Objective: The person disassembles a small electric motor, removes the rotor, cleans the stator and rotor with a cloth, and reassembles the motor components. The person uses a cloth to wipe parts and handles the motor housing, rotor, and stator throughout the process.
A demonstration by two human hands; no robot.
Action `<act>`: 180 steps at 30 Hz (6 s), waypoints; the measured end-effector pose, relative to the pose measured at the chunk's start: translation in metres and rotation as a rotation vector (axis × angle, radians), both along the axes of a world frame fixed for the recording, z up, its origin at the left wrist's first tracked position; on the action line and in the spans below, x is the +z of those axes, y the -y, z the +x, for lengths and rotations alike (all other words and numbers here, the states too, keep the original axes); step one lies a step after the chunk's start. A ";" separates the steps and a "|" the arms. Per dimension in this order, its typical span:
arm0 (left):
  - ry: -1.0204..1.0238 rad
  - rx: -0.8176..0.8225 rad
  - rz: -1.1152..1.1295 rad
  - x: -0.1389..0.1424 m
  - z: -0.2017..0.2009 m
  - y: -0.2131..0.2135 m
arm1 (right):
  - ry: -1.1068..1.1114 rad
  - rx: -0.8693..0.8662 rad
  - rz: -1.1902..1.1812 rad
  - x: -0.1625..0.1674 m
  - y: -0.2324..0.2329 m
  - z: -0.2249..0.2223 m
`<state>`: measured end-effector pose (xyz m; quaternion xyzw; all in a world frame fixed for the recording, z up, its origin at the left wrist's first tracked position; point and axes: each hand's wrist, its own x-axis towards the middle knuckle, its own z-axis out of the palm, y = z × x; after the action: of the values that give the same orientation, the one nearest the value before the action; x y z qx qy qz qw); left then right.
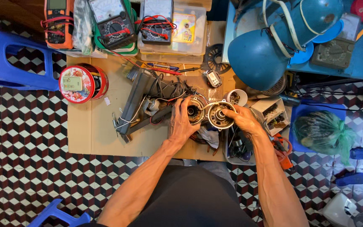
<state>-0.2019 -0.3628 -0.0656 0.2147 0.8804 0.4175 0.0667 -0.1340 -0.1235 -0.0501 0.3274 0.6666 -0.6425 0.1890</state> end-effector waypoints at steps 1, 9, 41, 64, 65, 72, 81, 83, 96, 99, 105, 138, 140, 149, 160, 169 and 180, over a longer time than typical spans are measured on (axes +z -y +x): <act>0.010 0.010 0.011 0.001 0.000 -0.002 | -0.010 -0.036 -0.032 0.001 0.001 0.001; 0.118 -0.008 0.137 0.051 0.019 0.008 | -0.090 -0.167 -0.109 0.007 0.002 0.002; 1.018 0.616 0.774 -0.005 0.050 -0.110 | -0.140 -0.138 -0.272 -0.012 -0.015 -0.018; 1.189 0.568 1.014 0.000 0.034 -0.113 | -0.172 -0.130 -0.211 -0.021 -0.021 -0.018; 1.183 0.575 0.995 -0.002 0.035 -0.114 | -0.157 -0.139 -0.215 -0.020 -0.021 -0.018; 1.055 0.664 0.832 -0.020 0.043 -0.123 | -0.159 -0.184 -0.204 -0.023 -0.016 -0.020; 1.057 0.765 0.717 -0.030 0.045 -0.131 | -0.175 -0.163 -0.161 -0.023 -0.014 -0.023; 1.054 0.760 0.800 -0.029 0.046 -0.131 | -0.150 -0.161 -0.143 -0.020 -0.014 -0.023; 1.057 0.759 0.793 -0.016 0.046 -0.133 | -0.076 0.027 -0.024 0.000 -0.022 -0.029; 1.064 0.771 0.743 -0.012 0.044 -0.131 | -0.071 0.081 0.045 0.004 -0.025 -0.028; 1.025 0.763 0.747 -0.012 0.046 -0.132 | -0.071 -0.005 -0.074 -0.009 -0.026 -0.027; 0.853 0.644 0.701 -0.034 0.043 -0.127 | 0.030 -0.117 -0.209 -0.017 -0.025 -0.030; 0.841 0.654 0.667 -0.038 0.042 -0.129 | 0.034 -0.125 -0.199 -0.017 -0.026 -0.031; 0.900 0.679 0.519 -0.033 0.040 -0.128 | 0.063 -0.138 -0.187 -0.020 -0.023 -0.034; 0.927 0.632 0.527 -0.026 0.036 -0.124 | 0.058 -0.192 -0.130 -0.036 -0.023 -0.027; 1.018 0.607 0.547 -0.029 0.032 -0.119 | 0.038 -0.170 -0.154 -0.042 -0.026 -0.027; 0.959 0.577 0.541 -0.036 0.039 -0.124 | 0.006 -0.065 -0.073 -0.043 -0.033 -0.029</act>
<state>-0.1625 -0.2385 -0.1020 -0.2341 0.6380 0.6771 0.2824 -0.1628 -0.0903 -0.0933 0.3437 0.6312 -0.6711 0.1821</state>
